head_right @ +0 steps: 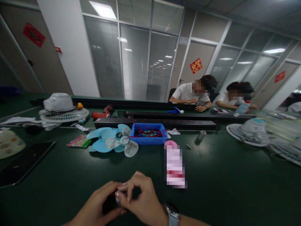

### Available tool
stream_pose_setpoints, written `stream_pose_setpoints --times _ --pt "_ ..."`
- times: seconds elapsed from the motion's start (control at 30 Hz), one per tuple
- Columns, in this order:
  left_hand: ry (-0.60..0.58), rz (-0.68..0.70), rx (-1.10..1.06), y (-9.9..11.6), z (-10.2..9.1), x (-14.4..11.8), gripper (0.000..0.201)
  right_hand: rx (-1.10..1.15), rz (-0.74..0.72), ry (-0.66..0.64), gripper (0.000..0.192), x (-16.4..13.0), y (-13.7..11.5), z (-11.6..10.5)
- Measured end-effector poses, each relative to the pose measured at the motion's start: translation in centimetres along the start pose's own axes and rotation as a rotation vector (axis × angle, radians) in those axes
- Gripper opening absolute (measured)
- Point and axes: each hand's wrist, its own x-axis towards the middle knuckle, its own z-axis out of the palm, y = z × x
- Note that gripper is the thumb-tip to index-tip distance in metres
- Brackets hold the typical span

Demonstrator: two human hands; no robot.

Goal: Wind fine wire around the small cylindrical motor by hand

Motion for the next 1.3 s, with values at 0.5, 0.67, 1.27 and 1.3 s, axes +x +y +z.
stream_pose_setpoints --times 0.5,0.67,1.27,1.3 --pt "0.002 -0.103 -0.01 -1.0 -0.5 -0.7 0.039 -0.067 -0.043 -0.145 0.024 0.8 -1.2 0.1" --pt "0.029 -0.106 0.011 -1.4 -0.6 -1.3 0.04 -0.02 0.001 -0.146 0.029 1.1 -0.6 0.8" --pt "-0.112 -0.123 0.038 -0.9 -1.8 0.2 0.033 -0.012 0.127 -0.103 0.029 0.8 -1.1 0.3" --pt "-0.113 -0.118 0.039 -1.1 -1.7 0.1 0.033 -0.025 0.103 -0.118 0.028 0.8 -1.2 0.2"
